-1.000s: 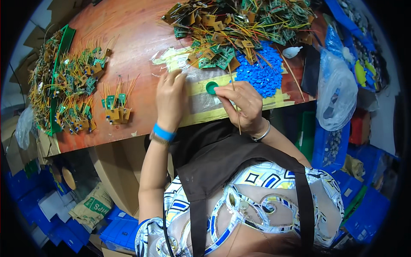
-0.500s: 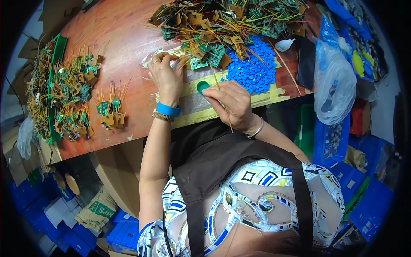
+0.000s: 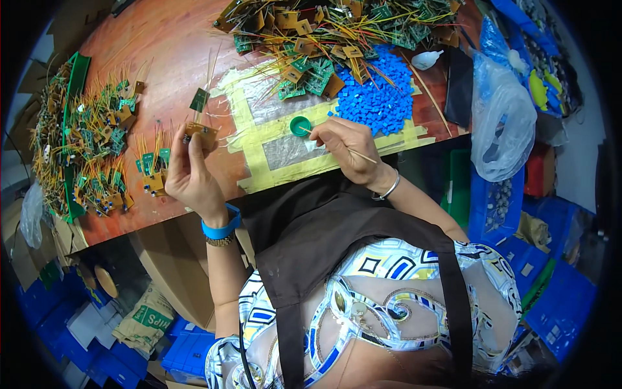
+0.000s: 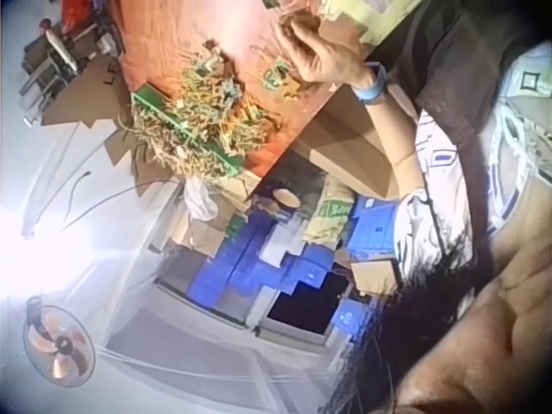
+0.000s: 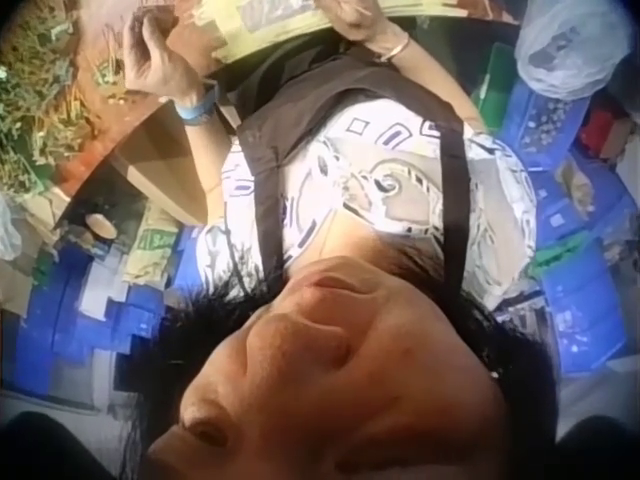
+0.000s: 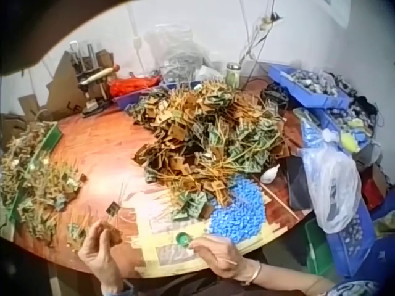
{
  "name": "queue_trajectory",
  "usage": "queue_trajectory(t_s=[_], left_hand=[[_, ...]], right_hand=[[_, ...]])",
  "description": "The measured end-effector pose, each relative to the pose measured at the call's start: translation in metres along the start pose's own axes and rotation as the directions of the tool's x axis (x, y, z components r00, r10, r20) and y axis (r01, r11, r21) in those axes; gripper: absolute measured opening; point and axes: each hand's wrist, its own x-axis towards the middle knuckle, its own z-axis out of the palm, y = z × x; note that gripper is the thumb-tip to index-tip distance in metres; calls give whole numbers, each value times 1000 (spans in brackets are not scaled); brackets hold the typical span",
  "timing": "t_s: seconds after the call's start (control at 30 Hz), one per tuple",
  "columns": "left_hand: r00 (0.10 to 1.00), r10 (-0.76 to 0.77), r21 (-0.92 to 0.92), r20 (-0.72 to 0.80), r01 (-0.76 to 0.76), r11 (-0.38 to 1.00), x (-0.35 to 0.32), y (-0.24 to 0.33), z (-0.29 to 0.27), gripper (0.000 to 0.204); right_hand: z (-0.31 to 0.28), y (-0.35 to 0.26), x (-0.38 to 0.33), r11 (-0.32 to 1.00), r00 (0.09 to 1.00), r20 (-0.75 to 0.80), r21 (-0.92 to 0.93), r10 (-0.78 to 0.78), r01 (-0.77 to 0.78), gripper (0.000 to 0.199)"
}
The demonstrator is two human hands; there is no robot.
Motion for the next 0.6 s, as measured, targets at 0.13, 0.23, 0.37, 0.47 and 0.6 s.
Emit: queue_trajectory(t_s=[0.13, 0.23, 0.37, 0.47, 0.6], left_hand=[[990, 111, 25, 92, -114, 993, -18, 2, 13, 26], [978, 31, -7, 208, -30, 1000, -29, -4, 18, 26], [847, -316, -69, 428, 379, 923, -38, 7, 29, 33], [769, -396, -124, 502, 517, 847, -44, 9, 30, 38], [723, -431, -161, 540, 591, 790, -46, 13, 35, 42]], right_hand=[[3, 5, -1, 996, 1000, -2, -81, -25, 25, 33], [2, 1, -1, 995, 999, 31, -96, -18, 21, 36], [-6, -19, 1, 991, 998, -29, 122, -57, 60, 47], [-5, -27, 5, 973, 997, -23, 218, -71, 74, 52], [-1, -27, 7, 962, 1000, 6, 271, -23, 21, 52]])
